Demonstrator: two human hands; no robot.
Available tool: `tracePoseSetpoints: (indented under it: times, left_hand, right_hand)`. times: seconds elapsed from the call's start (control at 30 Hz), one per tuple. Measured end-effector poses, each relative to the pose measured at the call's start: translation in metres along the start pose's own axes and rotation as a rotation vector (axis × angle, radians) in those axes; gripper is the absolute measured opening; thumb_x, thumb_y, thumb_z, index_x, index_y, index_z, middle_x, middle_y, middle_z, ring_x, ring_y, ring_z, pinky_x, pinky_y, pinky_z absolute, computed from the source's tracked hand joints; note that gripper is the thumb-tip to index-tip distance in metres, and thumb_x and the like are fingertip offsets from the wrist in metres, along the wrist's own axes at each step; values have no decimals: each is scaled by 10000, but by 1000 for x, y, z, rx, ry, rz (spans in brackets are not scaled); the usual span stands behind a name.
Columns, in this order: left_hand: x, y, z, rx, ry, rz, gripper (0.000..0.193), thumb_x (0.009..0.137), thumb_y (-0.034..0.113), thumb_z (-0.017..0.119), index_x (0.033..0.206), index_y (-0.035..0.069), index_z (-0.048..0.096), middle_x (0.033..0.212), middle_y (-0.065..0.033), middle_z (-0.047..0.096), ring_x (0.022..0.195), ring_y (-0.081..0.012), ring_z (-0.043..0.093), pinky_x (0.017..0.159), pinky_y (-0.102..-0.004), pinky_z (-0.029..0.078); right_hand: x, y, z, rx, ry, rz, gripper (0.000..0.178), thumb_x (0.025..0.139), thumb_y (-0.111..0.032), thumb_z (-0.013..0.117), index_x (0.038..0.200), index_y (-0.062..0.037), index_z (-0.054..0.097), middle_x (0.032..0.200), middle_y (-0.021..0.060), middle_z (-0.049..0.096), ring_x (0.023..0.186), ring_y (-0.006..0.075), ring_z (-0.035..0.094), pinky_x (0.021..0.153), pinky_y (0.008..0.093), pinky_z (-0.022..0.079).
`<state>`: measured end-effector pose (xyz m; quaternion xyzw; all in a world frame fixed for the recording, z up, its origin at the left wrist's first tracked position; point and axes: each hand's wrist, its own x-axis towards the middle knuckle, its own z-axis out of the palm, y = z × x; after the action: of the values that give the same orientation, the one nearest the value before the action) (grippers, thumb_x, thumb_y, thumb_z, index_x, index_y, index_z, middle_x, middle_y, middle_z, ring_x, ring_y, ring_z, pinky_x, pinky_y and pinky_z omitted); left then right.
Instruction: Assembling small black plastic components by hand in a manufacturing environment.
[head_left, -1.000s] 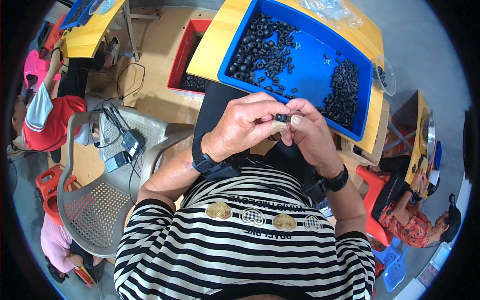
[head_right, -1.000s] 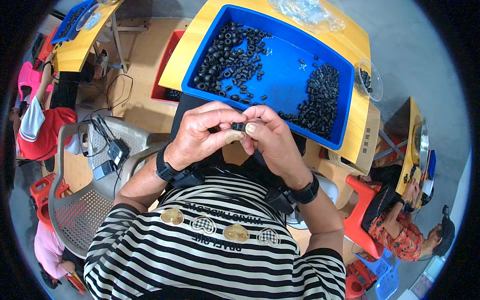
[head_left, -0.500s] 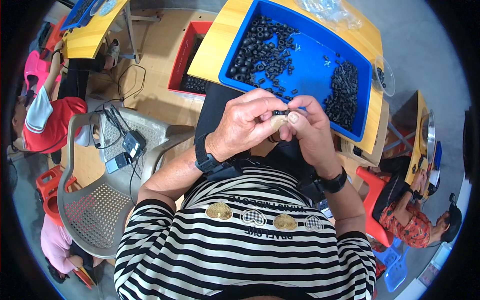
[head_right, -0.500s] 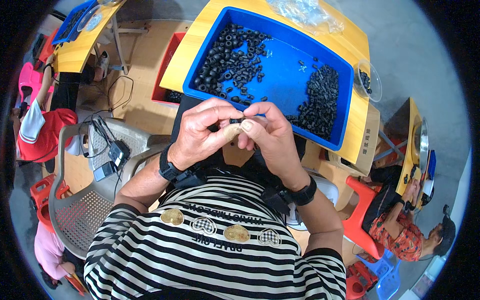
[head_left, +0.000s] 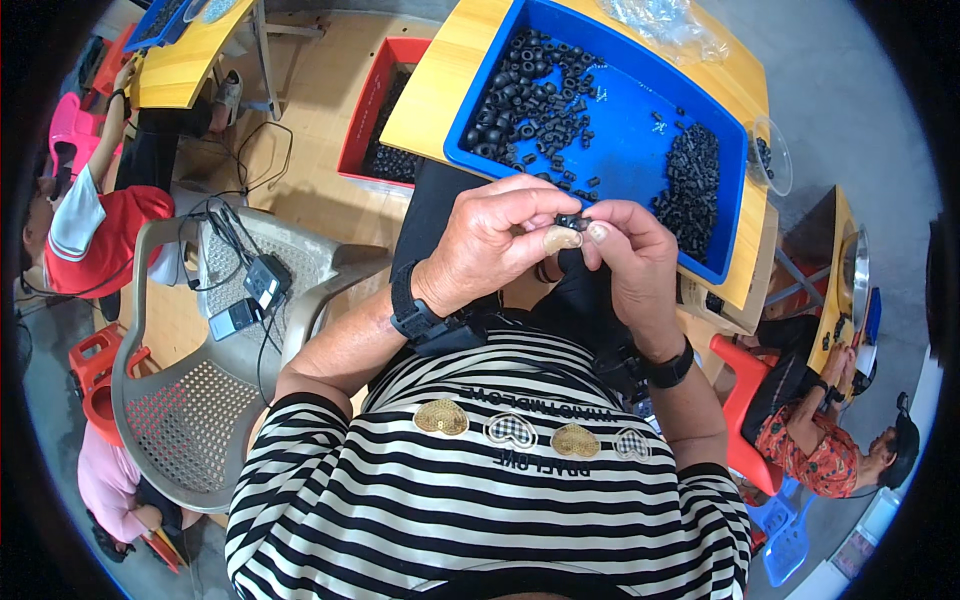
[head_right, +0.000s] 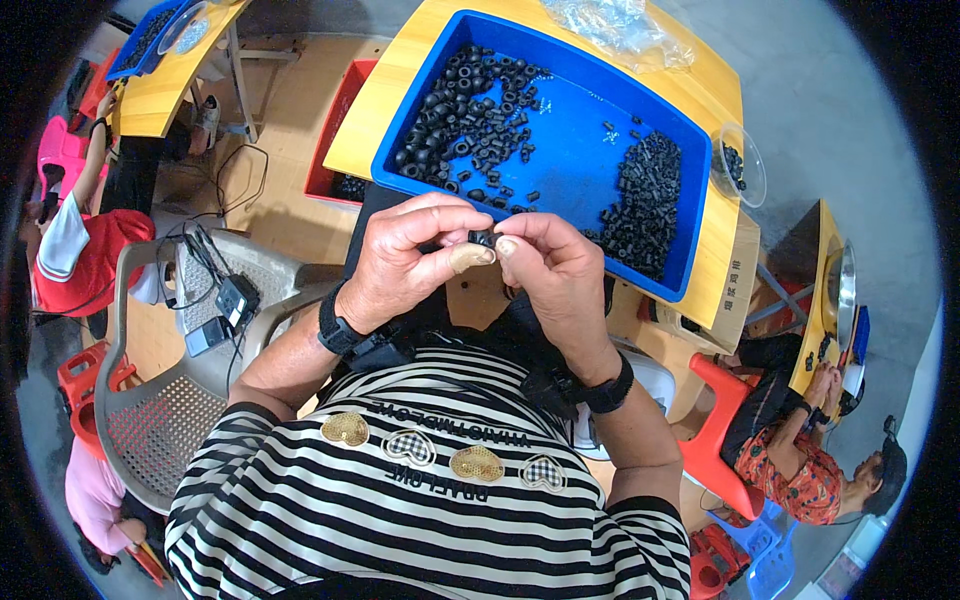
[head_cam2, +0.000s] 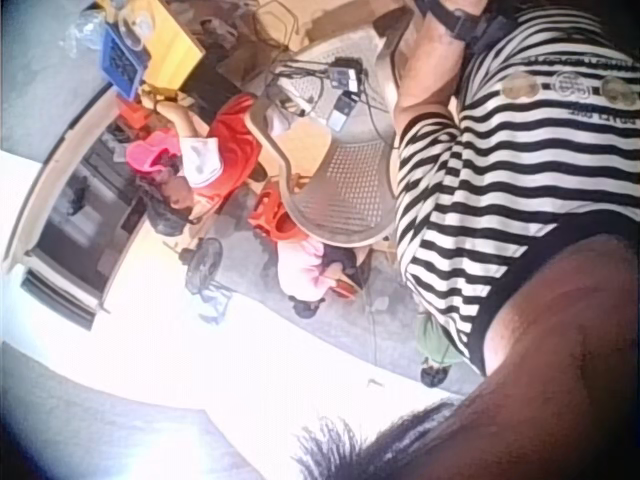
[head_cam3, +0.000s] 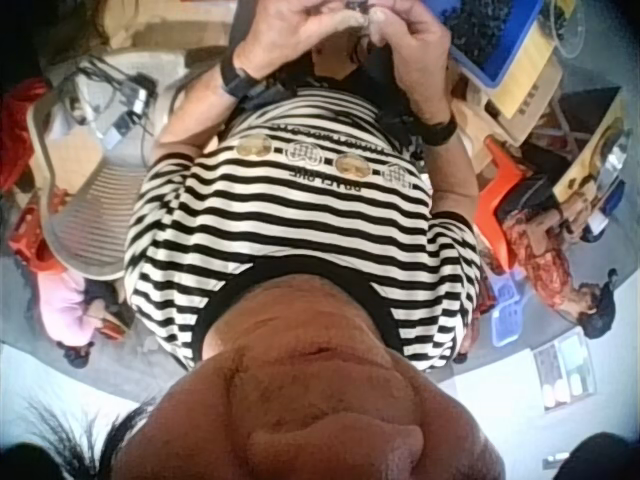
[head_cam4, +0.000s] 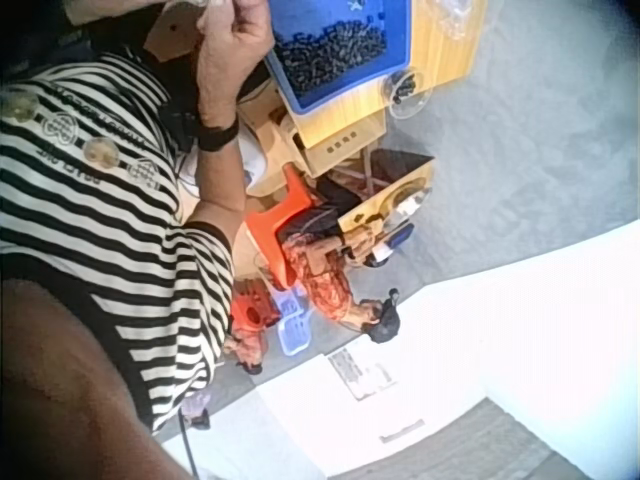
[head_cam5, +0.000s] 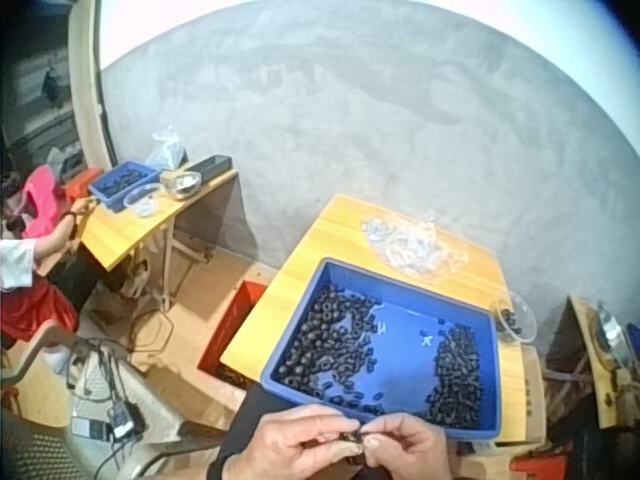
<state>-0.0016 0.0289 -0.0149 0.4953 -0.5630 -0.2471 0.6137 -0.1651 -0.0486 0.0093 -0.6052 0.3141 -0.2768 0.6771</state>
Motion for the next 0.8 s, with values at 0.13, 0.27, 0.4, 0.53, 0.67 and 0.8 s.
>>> tracePoseSetpoints:
  times: [0.13, 0.27, 0.4, 0.53, 0.67, 0.8]
  left_hand:
    - [-1, -1, -1, -16, 19, -35, 270, 723, 59, 761, 968, 4, 664, 843, -56, 616, 640, -70, 514, 581, -200, 454]
    - [-2, 0, -1, -24, 31, -67, 280, 711, 47, 767, 968, 4, 667, 847, -50, 618, 647, -62, 512, 592, -192, 456]
    - [-3, 0, -2, -26, 55, -87, 276, 708, 96, 780, 952, 20, 674, 807, -45, 620, 642, -80, 547, 583, -206, 475]
    - [-4, 0, -2, -36, 48, -85, 273, 710, 92, 778, 951, 16, 673, 812, -46, 623, 642, -79, 549, 582, -207, 477]
    - [-4, 0, -1, -18, 51, -57, 293, 692, 59, 786, 954, 1, 670, 797, -40, 610, 638, -64, 516, 580, -192, 449]
    - [-5, 2, -1, -13, 48, -67, 289, 693, 68, 786, 950, 1, 670, 766, -36, 606, 626, -64, 519, 567, -193, 444]
  right_hand:
    - [0, 1, 1, 75, -19, 9, 154, 881, -55, 577, 1015, 11, 613, 745, 7, 589, 630, 48, 510, 569, 188, 417]
    - [-1, 0, 1, 85, -25, 7, 157, 883, -46, 570, 1025, 9, 610, 762, 9, 595, 645, 49, 518, 578, 188, 421]
    - [-1, -2, 3, 89, -8, 13, 158, 882, -42, 571, 1028, 7, 607, 789, 14, 603, 655, 46, 526, 581, 185, 425]
    - [-2, -2, 5, 84, 10, -15, 141, 880, -45, 582, 1010, 4, 608, 781, 8, 602, 655, 40, 530, 573, 177, 424]
    - [-4, -3, 6, 39, 11, -10, 130, 877, -49, 591, 996, 0, 609, 763, -3, 599, 648, 34, 532, 568, 170, 422]
    - [-5, -1, 8, 12, 18, -19, 122, 872, -49, 601, 986, -6, 611, 752, -12, 597, 644, 30, 535, 567, 166, 425]
